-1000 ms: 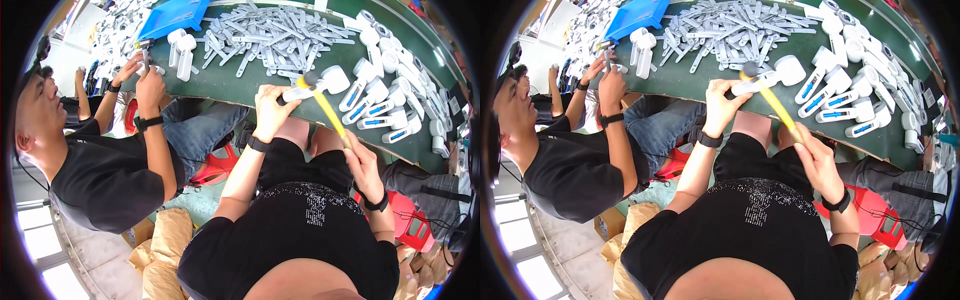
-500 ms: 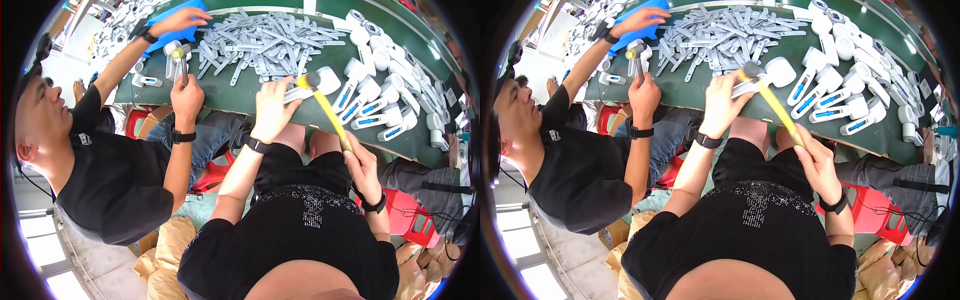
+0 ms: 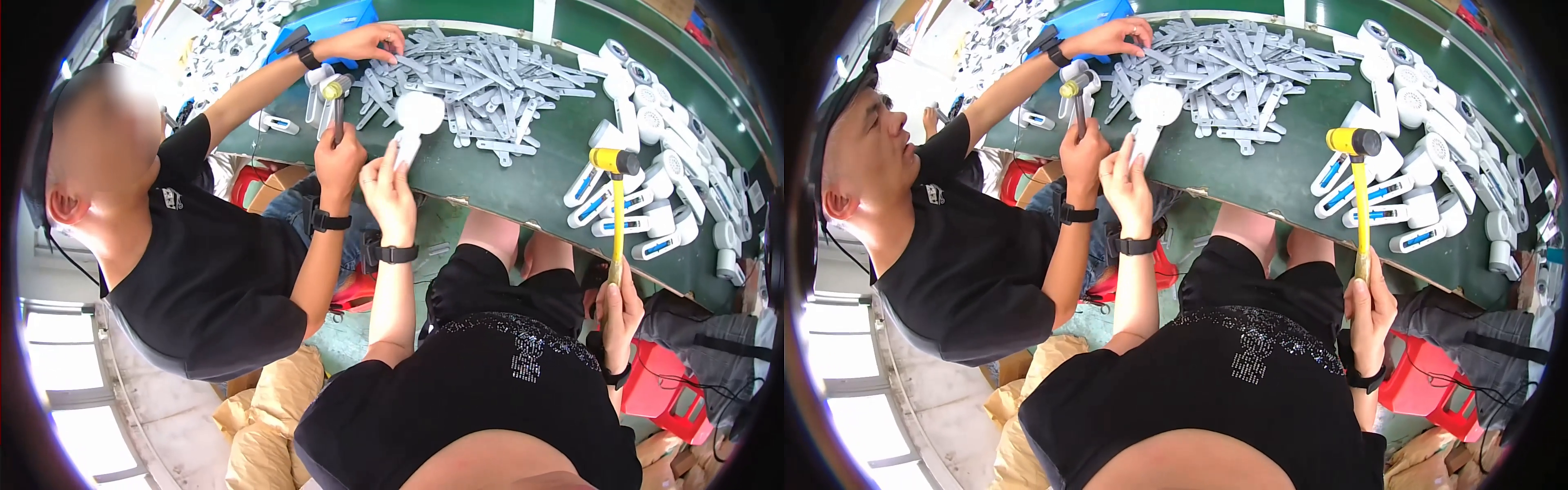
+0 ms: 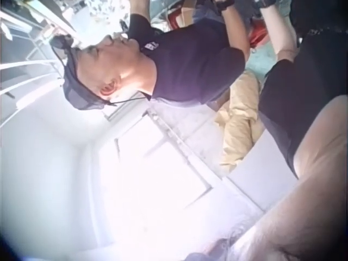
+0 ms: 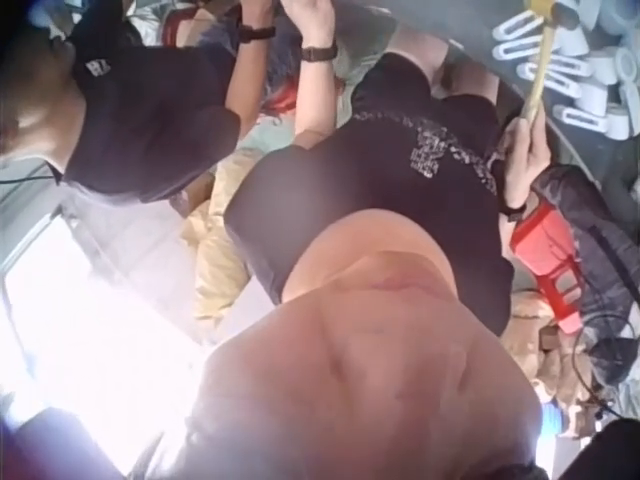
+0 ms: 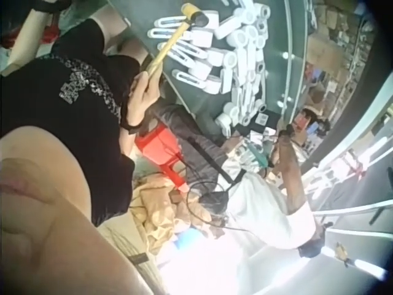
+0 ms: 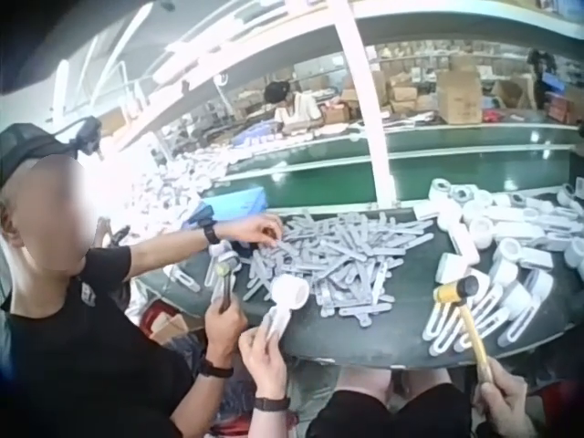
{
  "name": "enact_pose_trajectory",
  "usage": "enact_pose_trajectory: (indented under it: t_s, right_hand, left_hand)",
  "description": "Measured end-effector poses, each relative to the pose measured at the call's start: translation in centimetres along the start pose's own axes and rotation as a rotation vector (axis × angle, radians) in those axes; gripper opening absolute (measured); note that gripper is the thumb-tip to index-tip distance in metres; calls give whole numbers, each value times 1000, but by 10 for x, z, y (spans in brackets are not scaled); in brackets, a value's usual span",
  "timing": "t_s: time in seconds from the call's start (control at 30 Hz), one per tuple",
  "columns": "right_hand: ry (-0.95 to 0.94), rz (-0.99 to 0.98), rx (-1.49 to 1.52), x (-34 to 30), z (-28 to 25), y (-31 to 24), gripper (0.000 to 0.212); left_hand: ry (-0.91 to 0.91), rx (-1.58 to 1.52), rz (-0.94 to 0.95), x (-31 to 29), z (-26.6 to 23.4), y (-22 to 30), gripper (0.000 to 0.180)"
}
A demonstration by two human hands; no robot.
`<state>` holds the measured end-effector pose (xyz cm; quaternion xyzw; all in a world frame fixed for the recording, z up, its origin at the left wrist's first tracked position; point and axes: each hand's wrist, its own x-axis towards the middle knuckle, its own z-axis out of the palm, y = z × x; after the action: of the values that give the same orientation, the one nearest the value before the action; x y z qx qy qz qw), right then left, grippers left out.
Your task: Assembling handheld fans by hammering components together at a factory workbench.
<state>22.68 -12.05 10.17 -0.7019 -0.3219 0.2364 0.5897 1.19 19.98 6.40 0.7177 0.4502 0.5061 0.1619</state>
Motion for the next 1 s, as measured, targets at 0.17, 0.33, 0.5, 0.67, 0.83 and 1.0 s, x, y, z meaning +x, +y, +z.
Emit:
enact_pose_trajectory:
  t_s: [0.17,0.33,0.5,0.67,0.83,1.0]
  right_hand:
    - [-28,-30,87,5,0,8,45]
    - [-46,-42,80,1,-2,14,45]
    - [-45,-32,72,-1,-1,13,45]
    - [-21,-20,57,-2,-1,6,45]
    - [6,-35,73,-2,-6,1,45]
    - [21,-48,57,0,-14,4,45]
  left_hand:
    - [-73,207,-110,12,-6,-14,56]
    - [80,452,48,37,9,-21,43]
    - [248,698,211,59,23,-28,30]
    - [-136,639,173,50,44,-10,29]
    - [-218,415,-21,53,26,-5,22]
    - [-124,-342,-74,47,16,44,6]
